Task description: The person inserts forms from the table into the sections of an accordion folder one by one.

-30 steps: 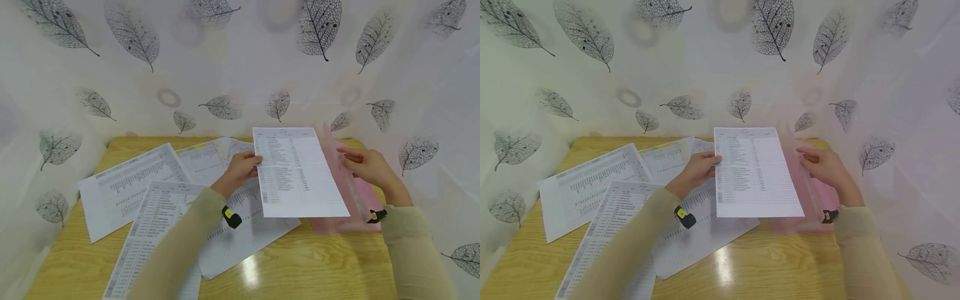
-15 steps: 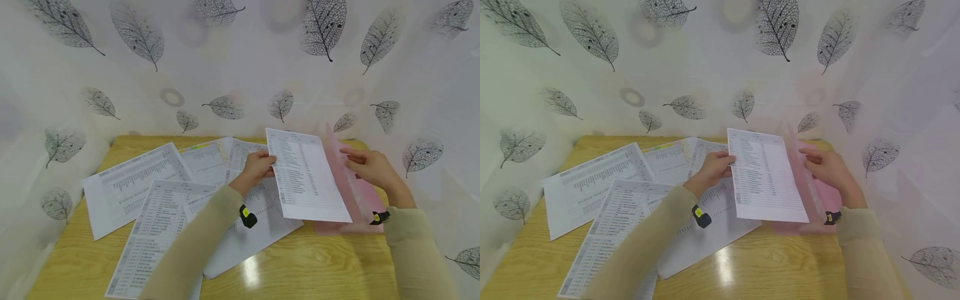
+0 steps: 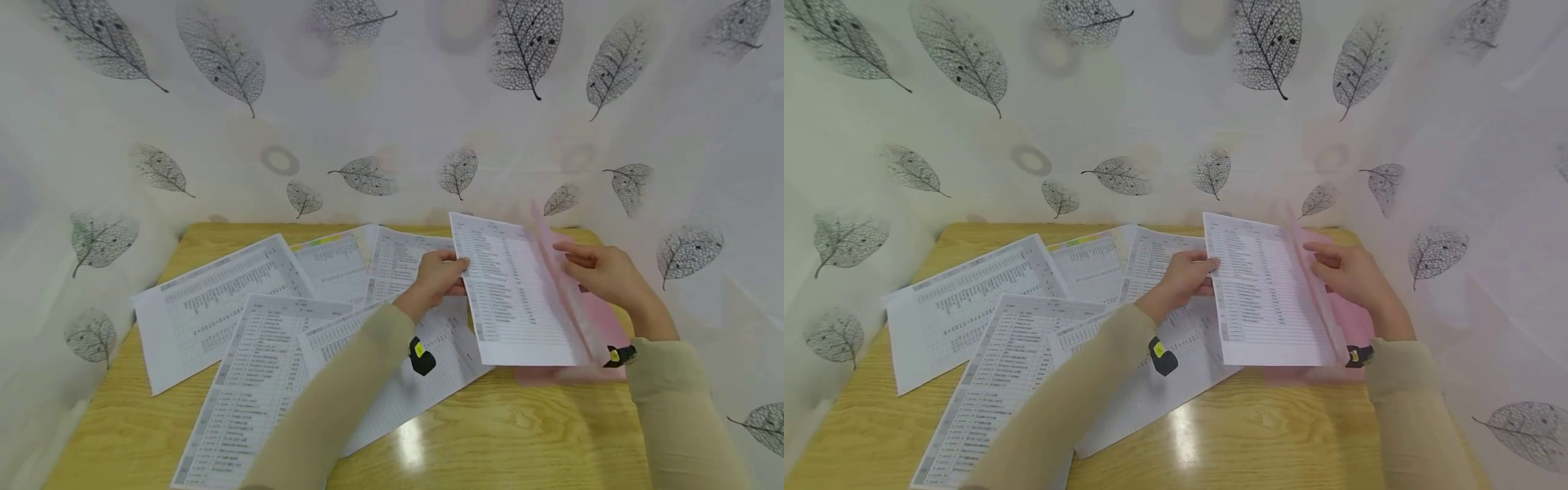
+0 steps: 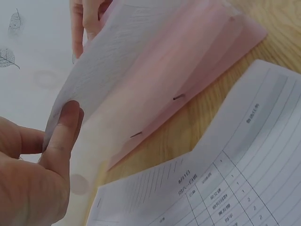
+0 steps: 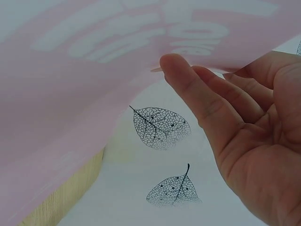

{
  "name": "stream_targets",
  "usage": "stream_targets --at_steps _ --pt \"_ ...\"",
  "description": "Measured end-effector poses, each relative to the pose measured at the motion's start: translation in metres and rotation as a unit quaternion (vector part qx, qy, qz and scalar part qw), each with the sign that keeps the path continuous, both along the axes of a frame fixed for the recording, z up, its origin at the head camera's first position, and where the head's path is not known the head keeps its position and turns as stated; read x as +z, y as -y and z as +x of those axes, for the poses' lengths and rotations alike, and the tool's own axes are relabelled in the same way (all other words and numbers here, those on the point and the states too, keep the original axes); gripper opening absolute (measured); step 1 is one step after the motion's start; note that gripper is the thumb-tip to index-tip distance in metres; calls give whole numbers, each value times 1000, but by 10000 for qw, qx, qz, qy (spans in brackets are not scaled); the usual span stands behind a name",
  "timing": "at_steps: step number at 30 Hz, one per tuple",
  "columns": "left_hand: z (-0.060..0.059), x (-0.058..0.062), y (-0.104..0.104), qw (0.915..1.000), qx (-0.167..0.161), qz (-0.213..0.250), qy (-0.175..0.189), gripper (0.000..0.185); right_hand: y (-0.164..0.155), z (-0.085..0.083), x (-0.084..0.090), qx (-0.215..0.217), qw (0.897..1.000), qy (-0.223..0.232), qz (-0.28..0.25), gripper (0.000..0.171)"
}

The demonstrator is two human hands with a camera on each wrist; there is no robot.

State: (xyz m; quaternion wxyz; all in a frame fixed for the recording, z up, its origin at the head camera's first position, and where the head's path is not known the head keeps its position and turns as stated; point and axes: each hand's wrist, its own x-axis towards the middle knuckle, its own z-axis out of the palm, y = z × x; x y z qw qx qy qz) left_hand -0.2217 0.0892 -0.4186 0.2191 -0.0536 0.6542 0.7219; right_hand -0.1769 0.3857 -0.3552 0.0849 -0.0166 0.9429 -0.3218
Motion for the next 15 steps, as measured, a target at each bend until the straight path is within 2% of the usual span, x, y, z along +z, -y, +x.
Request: stream_targets --at_steps 8,15 --pt "1 0 -20 9988 210 -451 17 30 0 -2 -2 -11 9999 -101 30 53" --pt "6 -5 -43 9989 351 -240 207 32 1 -2 -2 -26 9999 -80 73 53"
